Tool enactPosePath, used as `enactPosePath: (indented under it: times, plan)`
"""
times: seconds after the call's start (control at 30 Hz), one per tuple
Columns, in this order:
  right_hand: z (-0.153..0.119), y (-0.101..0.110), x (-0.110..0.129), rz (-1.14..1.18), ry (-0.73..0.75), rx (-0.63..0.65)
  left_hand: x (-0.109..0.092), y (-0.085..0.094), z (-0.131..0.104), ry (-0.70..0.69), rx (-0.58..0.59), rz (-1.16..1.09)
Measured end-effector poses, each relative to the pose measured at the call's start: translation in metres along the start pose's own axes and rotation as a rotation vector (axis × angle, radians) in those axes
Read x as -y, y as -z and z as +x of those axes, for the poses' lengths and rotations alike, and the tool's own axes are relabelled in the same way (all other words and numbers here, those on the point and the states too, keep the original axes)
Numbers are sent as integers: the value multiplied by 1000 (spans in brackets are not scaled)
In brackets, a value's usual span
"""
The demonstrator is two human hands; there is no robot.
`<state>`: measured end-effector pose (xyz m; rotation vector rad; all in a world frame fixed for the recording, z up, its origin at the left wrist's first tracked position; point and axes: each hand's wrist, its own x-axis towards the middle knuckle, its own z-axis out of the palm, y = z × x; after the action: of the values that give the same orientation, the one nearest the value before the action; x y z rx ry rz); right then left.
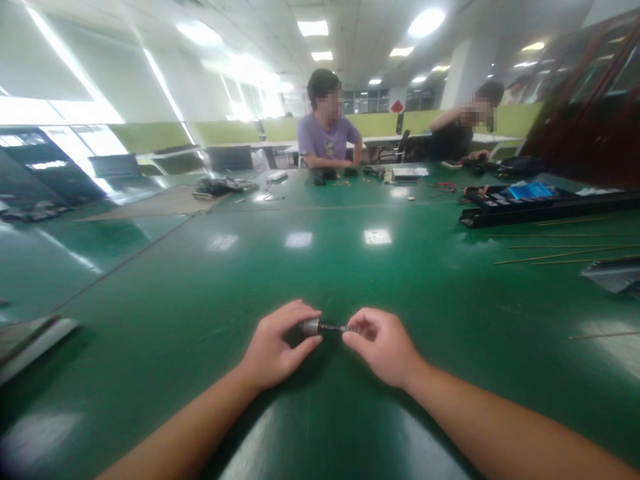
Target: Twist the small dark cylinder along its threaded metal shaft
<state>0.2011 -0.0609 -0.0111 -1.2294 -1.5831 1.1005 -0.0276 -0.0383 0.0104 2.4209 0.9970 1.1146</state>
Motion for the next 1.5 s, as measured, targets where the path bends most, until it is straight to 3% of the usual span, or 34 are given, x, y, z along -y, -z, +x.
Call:
enactPosePath:
  times: [1.07,1.37,1.5]
  plan:
    - [1,-1,-1,15,-17,1,1,2,0,31,-20,-29]
    - [0,-1,1,0,4,-5,2,4,3,124,-45,-70]
    - [1,0,0,40,-3,8,3,5,4,257,-111,-41]
